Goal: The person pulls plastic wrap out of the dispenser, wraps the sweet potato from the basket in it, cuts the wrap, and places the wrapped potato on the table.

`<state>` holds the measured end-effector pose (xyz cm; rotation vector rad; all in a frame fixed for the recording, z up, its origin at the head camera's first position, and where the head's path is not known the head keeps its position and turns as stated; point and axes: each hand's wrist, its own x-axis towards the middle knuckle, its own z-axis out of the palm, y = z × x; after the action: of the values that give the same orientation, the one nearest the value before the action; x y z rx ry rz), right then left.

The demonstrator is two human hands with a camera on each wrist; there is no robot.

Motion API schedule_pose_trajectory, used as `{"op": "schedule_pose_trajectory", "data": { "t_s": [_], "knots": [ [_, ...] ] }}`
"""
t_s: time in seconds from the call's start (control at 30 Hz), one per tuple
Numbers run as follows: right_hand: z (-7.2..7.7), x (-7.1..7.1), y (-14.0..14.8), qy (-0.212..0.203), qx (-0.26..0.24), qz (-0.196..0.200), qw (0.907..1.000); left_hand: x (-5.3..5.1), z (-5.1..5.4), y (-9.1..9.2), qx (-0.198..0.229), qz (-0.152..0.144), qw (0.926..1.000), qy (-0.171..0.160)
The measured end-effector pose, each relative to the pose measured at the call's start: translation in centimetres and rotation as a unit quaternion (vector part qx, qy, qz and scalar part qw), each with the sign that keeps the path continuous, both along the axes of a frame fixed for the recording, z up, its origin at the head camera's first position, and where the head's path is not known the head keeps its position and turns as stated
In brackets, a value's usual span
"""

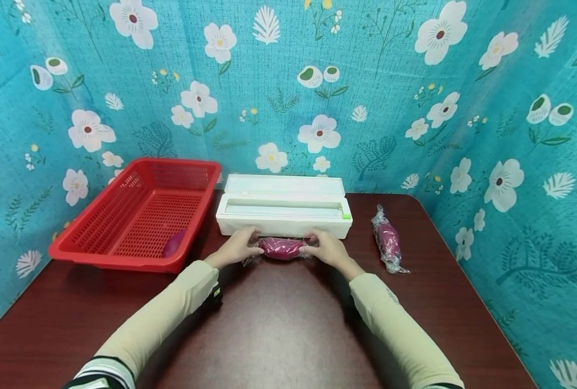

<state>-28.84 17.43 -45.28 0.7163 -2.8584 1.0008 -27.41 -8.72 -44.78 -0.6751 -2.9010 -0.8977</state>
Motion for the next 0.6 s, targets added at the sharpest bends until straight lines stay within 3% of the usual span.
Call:
{"op": "schedule_pose_trajectory", "data": {
  "t_s": [0.13, 0.2, 0.27, 0.4, 0.5, 0.6],
  "knots": [
    [0.2, 0.2, 1.2, 0.051, -0.039, -0.092, 0.9936, 0.4, 1.0, 0.3, -0.011, 0.018, 0.9992, 0.035],
    [0.1, 0.2, 1.7, 0.051, -0.093, -0.148, 0.9833, 0.5, 1.6, 0.6, -0.01, 0.019, 0.9988, 0.045],
    [0.0, 0.3, 2.0, 0.026, -0.158, -0.199, 0.9667, 0.4, 2.2, 1.0, -0.005, 0.016, 0.9986, 0.049],
    [-0.7, 0.0, 2.4, -0.043, -0.302, -0.259, 0.9165, 0.1, 3.1, 2.0, 0.004, 0.007, 0.9982, 0.059],
    [-1.7, -0.7, 2.8, -0.096, -0.4, -0.284, 0.866, -0.2, 3.4, 2.8, 0.006, -0.005, 0.998, 0.062],
    [-2.3, -1.2, 3.1, -0.139, -0.485, -0.285, 0.8151, -0.4, 3.7, 3.8, 0.011, -0.015, 0.9984, 0.054]
  ]
}}
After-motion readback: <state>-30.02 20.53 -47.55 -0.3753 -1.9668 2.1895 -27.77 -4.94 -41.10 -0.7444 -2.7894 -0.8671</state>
